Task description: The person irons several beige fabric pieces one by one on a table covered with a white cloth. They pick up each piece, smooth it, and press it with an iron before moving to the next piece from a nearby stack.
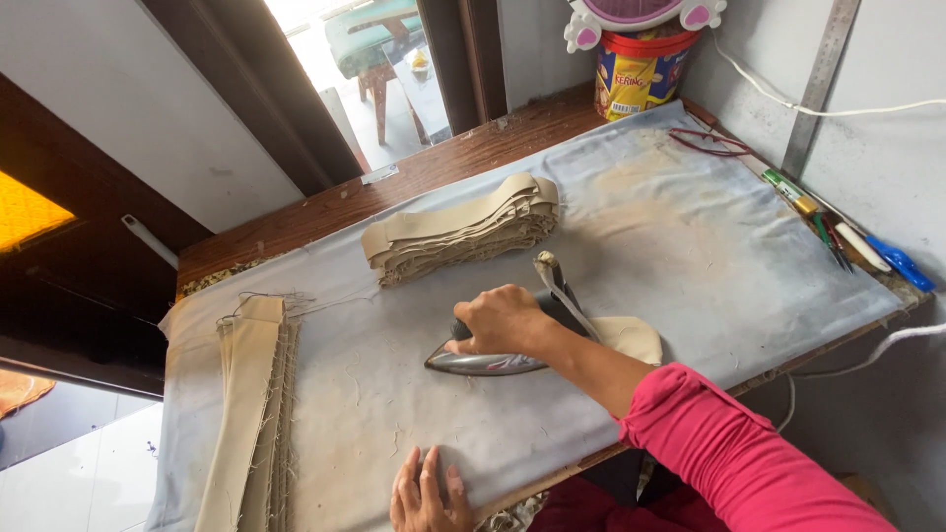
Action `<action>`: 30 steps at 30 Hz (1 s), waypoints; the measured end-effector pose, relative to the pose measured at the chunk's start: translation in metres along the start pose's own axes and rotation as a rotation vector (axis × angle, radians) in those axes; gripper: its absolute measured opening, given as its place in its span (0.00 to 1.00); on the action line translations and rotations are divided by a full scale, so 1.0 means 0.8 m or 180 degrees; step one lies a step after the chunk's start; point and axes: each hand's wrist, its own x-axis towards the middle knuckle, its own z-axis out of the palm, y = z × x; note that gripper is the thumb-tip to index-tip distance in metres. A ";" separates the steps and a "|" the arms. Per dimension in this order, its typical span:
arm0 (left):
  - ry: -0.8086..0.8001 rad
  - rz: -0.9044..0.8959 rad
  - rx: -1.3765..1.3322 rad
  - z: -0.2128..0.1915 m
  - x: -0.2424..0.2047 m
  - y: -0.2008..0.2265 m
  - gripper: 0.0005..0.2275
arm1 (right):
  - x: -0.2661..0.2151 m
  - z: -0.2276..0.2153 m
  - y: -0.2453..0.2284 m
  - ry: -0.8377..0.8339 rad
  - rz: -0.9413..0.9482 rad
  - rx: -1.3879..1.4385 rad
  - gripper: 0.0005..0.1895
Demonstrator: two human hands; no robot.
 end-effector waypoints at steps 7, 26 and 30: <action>-0.0054 -0.0075 0.0251 -0.015 0.004 0.017 0.10 | 0.034 0.038 0.007 0.0528 0.0279 0.0021 0.32; 0.0190 -0.0005 0.0084 0.003 -0.012 -0.007 0.12 | -0.023 0.007 -0.016 0.0050 0.0468 0.0217 0.29; 0.0270 -0.1030 -0.0799 0.023 -0.019 -0.008 0.11 | -0.013 0.013 -0.002 0.0180 0.0852 0.0469 0.29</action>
